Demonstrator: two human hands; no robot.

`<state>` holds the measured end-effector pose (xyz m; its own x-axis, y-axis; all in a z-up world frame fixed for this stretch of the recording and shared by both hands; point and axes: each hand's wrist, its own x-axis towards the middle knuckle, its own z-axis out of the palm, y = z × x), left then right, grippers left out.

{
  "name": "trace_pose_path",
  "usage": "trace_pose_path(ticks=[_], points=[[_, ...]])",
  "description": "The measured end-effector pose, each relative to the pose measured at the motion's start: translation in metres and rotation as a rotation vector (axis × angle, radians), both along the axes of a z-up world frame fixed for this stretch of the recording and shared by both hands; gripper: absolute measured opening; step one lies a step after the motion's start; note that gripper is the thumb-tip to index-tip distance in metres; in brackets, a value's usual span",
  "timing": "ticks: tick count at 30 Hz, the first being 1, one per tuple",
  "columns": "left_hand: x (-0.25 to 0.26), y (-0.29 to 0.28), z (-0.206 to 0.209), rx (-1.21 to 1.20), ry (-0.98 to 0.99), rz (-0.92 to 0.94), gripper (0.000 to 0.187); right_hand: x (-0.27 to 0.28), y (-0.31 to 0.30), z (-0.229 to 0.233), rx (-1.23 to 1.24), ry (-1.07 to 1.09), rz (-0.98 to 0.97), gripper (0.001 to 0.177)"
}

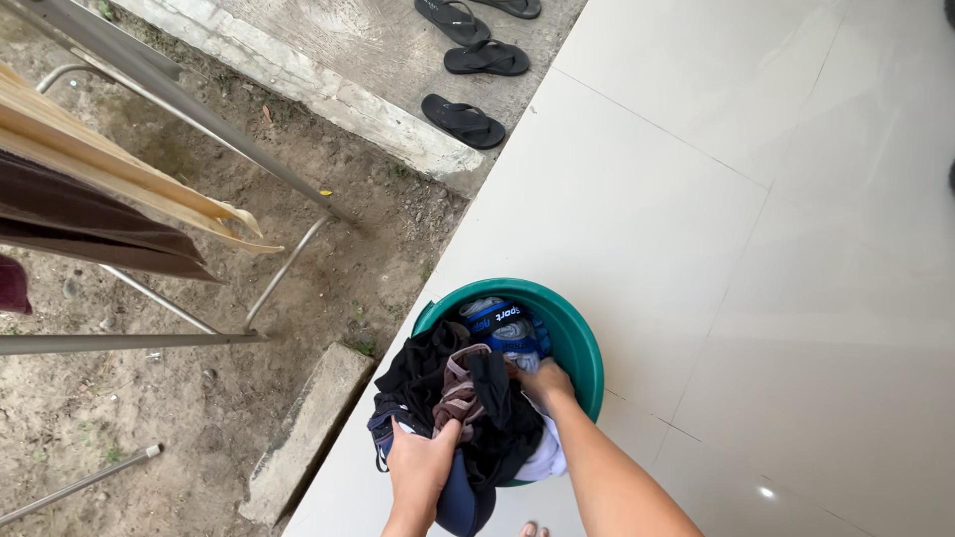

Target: The person takes laundry items from a bucket and hangs them on a multi-arm rotary dryer and a rack with hangers.

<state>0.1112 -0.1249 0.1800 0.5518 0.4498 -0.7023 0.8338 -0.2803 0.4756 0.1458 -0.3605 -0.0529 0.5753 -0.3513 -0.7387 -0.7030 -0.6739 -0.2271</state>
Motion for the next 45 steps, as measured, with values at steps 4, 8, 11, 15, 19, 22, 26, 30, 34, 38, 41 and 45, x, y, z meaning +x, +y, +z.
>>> trace_pose_path(ticks=[4,8,11,15,19,22,26,30,34,38,41,45], points=[[-0.005,0.005,-0.005,-0.048,0.034,-0.006,0.097,-0.026,0.003,0.031,0.116,-0.435,-0.059,0.033],[-0.012,0.005,-0.016,-0.01,-0.045,-0.004,0.109,-0.047,0.01,0.144,0.541,-0.744,-0.219,0.021],[-0.017,0.003,-0.021,-0.037,-0.008,0.016,0.11,-0.08,-0.008,0.233,0.832,-0.519,-0.675,0.026],[-0.016,-0.003,-0.027,-0.047,0.014,0.022,0.116,-0.108,-0.059,0.311,1.785,-0.665,-0.571,0.047],[0.003,-0.007,-0.002,-0.034,0.181,-0.099,0.098,-0.113,-0.094,0.339,1.105,-0.61,-0.557,0.067],[0.014,-0.017,0.051,0.189,0.15,-0.422,0.085,-0.112,-0.078,0.339,1.215,-0.507,-0.708,0.069],[0.027,-0.023,0.128,-1.407,0.268,0.223,0.083,-0.079,-0.01,0.345,1.207,-0.52,-0.096,0.055],[0.039,-0.005,0.153,-1.259,-0.047,0.301,0.052,-0.06,0.016,0.382,1.098,-0.168,-0.004,0.037],[0.05,0.025,0.168,-1.481,-0.003,0.507,0.066,-0.055,-0.009,0.363,0.884,-0.333,-0.039,0.032],[0.048,0.053,0.176,-1.33,-0.108,0.555,0.054,-0.059,-0.036,0.333,0.765,-0.38,-0.299,0.026],[0.041,0.068,0.16,-1.225,-0.141,0.585,0.049,-0.06,-0.038,0.324,0.646,-0.518,-0.349,0.023],[0.015,0.088,0.111,-1.01,-0.106,0.591,0.049,-0.06,-0.022,0.315,0.44,-0.683,-0.499,0.029]])
